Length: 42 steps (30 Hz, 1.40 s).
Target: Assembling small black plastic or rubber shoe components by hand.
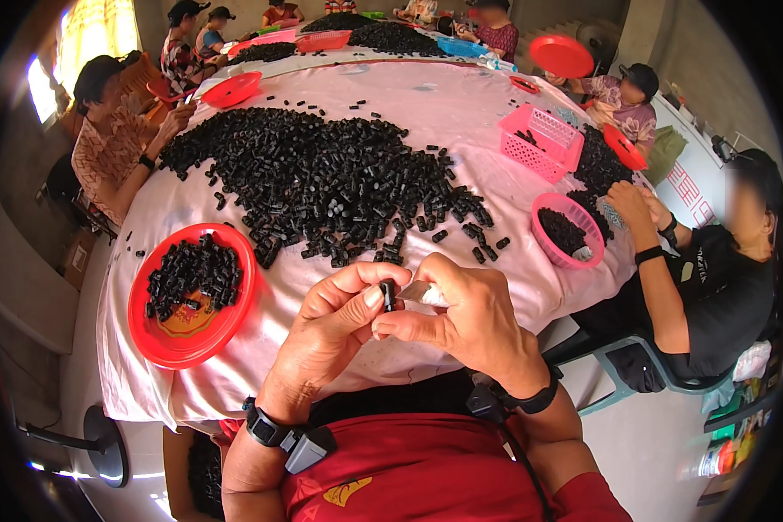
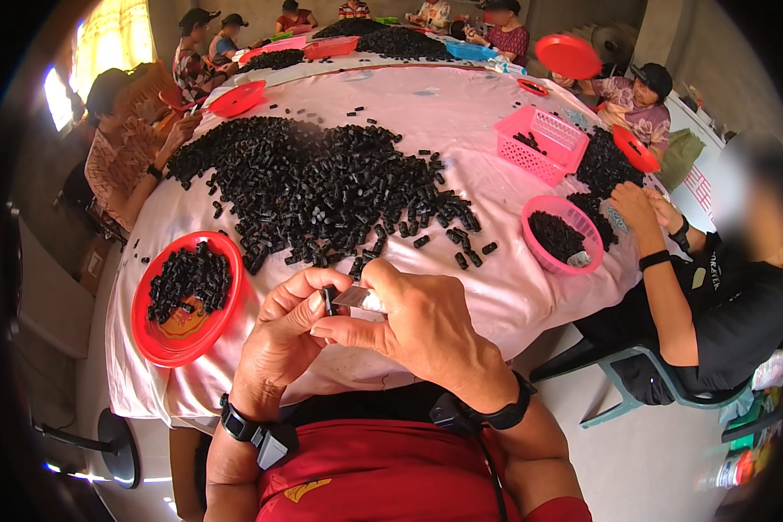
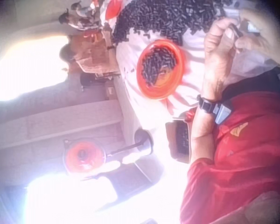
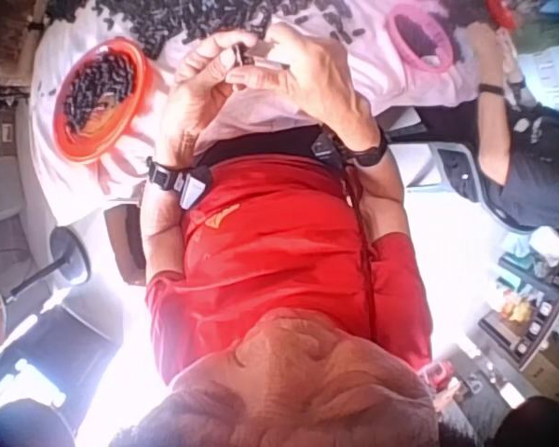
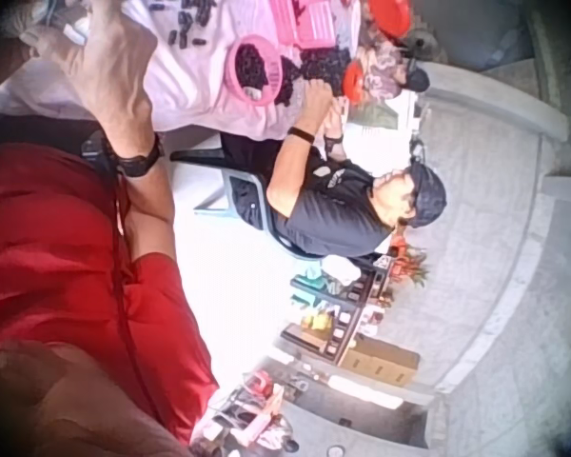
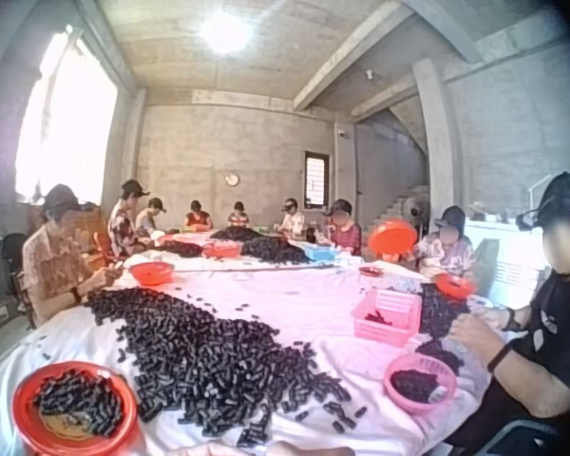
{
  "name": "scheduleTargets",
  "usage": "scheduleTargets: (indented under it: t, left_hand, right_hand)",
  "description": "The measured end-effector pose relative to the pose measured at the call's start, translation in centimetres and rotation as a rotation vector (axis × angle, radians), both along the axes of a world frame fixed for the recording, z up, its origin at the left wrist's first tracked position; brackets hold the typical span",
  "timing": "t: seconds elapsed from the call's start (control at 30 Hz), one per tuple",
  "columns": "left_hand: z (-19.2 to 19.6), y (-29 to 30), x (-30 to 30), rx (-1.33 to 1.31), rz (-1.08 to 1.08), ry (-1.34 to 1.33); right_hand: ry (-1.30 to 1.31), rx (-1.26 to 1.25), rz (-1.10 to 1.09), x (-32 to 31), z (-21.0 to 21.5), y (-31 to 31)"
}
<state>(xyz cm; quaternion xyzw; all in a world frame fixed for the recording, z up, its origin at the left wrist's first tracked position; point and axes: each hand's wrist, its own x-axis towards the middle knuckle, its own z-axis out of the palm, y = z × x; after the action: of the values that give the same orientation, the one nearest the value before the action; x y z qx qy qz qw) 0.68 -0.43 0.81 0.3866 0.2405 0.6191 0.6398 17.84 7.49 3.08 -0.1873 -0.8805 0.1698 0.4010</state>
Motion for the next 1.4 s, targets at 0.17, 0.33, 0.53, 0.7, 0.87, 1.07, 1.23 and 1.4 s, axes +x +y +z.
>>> scheduleTargets:
  t: [0.17, 0.33, 0.53, 0.7, 0.87, 1.07, 1.23, 1.4]
  left_hand:
    - [-0.3, 0.0, 0.1, 0.001, 0.003, -0.021]
    - [-0.3, 0.0, 0.1, -0.015, 0.010, -0.022]
    - [0.0, -0.1, 0.4, -0.040, 0.040, 0.001]
    - [-0.1, -0.1, 0.5, -0.045, 0.047, 0.008]
    - [-0.1, -0.1, 0.4, -0.029, 0.028, -0.009]
    - [-0.2, -0.1, 0.5, -0.049, 0.042, 0.001]
    - [-0.4, 0.1, 0.4, -0.035, 0.048, 0.000]
    - [-0.1, -0.1, 0.5, -0.052, 0.063, 0.028]
  right_hand:
    - [-0.048, 0.062, -0.061, -0.1, -0.3, 0.0]
    - [-0.047, 0.073, -0.062, -0.2, -0.4, 0.1]
    - [-0.051, 0.084, -0.080, -0.2, -0.5, 0.0]
    - [-0.110, 0.075, -0.081, -0.1, -0.6, 0.0]
    - [-0.079, 0.076, -0.086, -0.1, -0.2, -0.1]
    - [-0.126, 0.085, -0.089, -0.2, -0.7, 0.1]
    - [-0.103, 0.091, -0.096, -0.2, -0.7, 0.1]
    - [-0.103, 0.090, -0.102, -0.3, -0.8, 0.2]
